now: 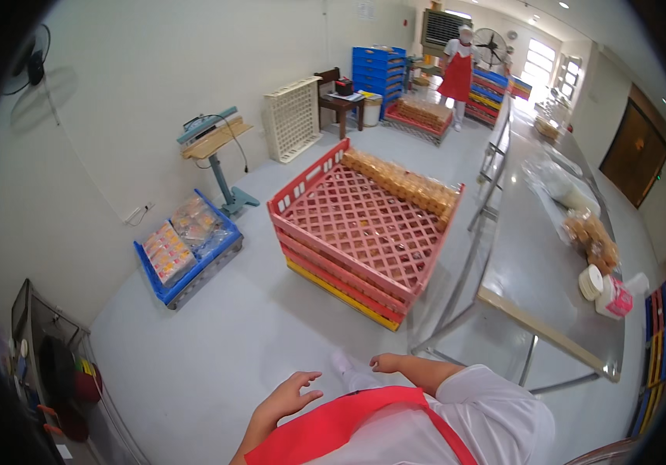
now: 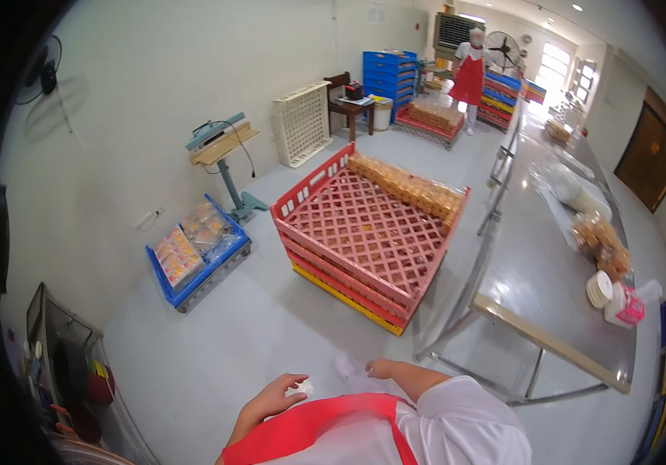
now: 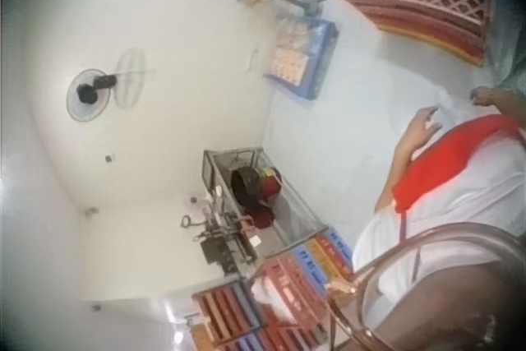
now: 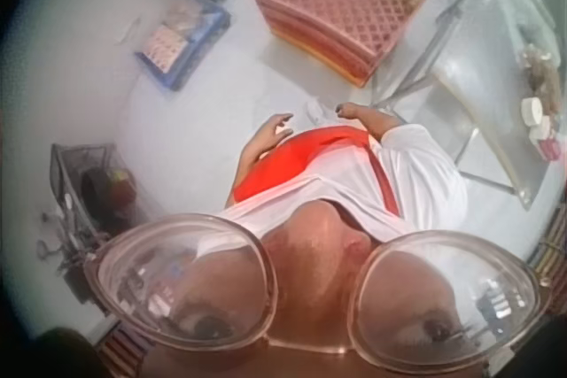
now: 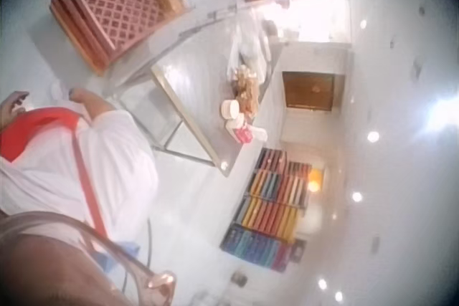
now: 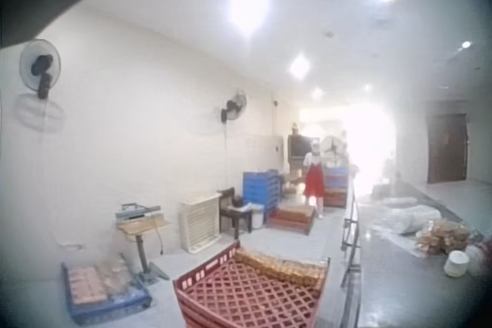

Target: The person places round cardboard circles into a conveyor-fed heat-sealing machine one by one, then carries the stack of circles to a large metal table and places them down.

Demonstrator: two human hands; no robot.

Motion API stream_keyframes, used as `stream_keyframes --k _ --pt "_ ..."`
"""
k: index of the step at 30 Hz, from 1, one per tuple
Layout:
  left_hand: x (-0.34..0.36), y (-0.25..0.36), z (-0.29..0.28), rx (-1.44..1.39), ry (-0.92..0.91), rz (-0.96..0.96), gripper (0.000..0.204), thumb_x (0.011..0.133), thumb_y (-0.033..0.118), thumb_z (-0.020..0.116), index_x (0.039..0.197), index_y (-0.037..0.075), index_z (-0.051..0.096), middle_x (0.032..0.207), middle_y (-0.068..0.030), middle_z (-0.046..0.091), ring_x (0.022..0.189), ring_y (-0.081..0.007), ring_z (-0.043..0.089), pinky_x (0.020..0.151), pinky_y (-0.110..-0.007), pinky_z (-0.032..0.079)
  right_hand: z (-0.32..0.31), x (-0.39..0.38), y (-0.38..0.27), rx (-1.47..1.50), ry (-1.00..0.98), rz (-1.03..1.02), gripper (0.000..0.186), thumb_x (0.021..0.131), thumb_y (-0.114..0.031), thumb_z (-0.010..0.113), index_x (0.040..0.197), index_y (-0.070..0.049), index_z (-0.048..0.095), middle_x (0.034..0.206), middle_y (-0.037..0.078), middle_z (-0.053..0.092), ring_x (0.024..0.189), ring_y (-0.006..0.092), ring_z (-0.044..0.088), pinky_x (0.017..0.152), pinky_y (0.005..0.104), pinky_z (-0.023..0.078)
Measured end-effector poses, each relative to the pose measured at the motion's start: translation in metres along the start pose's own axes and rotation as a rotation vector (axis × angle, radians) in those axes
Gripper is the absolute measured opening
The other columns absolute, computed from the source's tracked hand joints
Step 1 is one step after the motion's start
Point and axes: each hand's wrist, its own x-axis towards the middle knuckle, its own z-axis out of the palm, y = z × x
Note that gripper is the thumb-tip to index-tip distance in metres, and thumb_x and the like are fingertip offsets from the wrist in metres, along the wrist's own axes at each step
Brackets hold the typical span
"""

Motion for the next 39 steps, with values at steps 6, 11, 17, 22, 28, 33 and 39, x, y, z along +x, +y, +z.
stream_keyframes --k 6,11,17,22,28,33,39 --pt "0.003 -0.058 -0.094 0.227 0.233 -0.073 0.052 0.082 0.035 0.061 0.125 0.008 0.048 0.121 -0.0175 0.048 0.107 -0.0321 0.050 0.089 -0.037 0.042 -0.053 0.152 0.070 -0.564 -0.269 -0.063 0.037 0.080 -0.034 0.056 0.102 -0.006 0.062 0.096 0.014 0.063 0.083 0.0287 0.061 0.074 0.0402 0.049" --pt "-0.040 -0.070 -0.167 -0.003 0.506 -0.137 0.049 0.085 0.031 0.058 0.127 0.008 0.045 0.125 -0.0156 0.046 0.113 -0.0307 0.047 0.093 -0.037 0.040 -0.139 0.314 0.070 -1.041 -0.411 -0.408 0.032 0.079 -0.033 0.057 0.099 -0.009 0.064 0.095 0.011 0.064 0.084 0.0290 0.061 0.072 0.0400 0.049" --pt "-0.137 -0.157 -0.202 -0.050 0.671 -0.545 0.054 0.084 0.035 0.059 0.128 0.009 0.043 0.126 -0.0164 0.046 0.112 -0.0311 0.048 0.092 -0.038 0.041 -0.140 0.487 -0.192 -0.507 -0.173 -0.081 0.035 0.079 -0.029 0.055 0.105 -0.007 0.061 0.101 0.016 0.063 0.097 0.0310 0.059 0.084 0.0382 0.047" --pt "-0.220 -0.218 -0.287 -0.066 0.899 -0.745 0.056 0.084 0.038 0.058 0.129 0.009 0.043 0.124 -0.0172 0.047 0.111 -0.0327 0.049 0.092 -0.038 0.041 -0.096 0.575 -0.384 -0.128 -0.376 -0.237 0.035 0.078 -0.024 0.062 0.109 -0.009 0.056 0.080 0.009 0.063 0.061 0.0181 0.060 0.052 0.0317 0.049" --pt "-0.288 -0.281 -0.418 0.002 0.959 -0.681 0.056 0.084 0.038 0.058 0.130 0.011 0.042 0.126 -0.0162 0.046 0.111 -0.0322 0.049 0.091 -0.038 0.041 -0.111 0.686 -0.501 -0.539 -0.460 -0.285 0.037 0.079 -0.030 0.059 0.111 -0.012 0.058 0.083 0.008 0.065 0.061 0.0200 0.062 0.052 0.0352 0.050" --pt "-0.331 -0.355 -0.495 -0.094 1.034 -0.657 0.056 0.083 0.036 0.059 0.130 0.010 0.042 0.124 -0.0169 0.047 0.109 -0.0328 0.049 0.091 -0.038 0.041 -0.107 0.786 -0.611 -0.646 -0.473 0.020 0.034 0.080 -0.024 0.058 0.109 -0.009 0.059 0.097 0.009 0.063 0.072 0.0226 0.064 0.058 0.0360 0.052" --pt "-0.388 -0.446 -0.570 -0.266 1.128 -0.873 0.056 0.083 0.036 0.060 0.130 0.010 0.042 0.124 -0.0175 0.047 0.110 -0.0329 0.049 0.092 -0.038 0.041 -0.064 0.945 -0.783 -1.030 -0.466 -0.685 0.038 0.077 -0.030 0.061 0.108 -0.009 0.060 0.101 0.011 0.063 0.084 0.0254 0.063 0.070 0.0395 0.051"
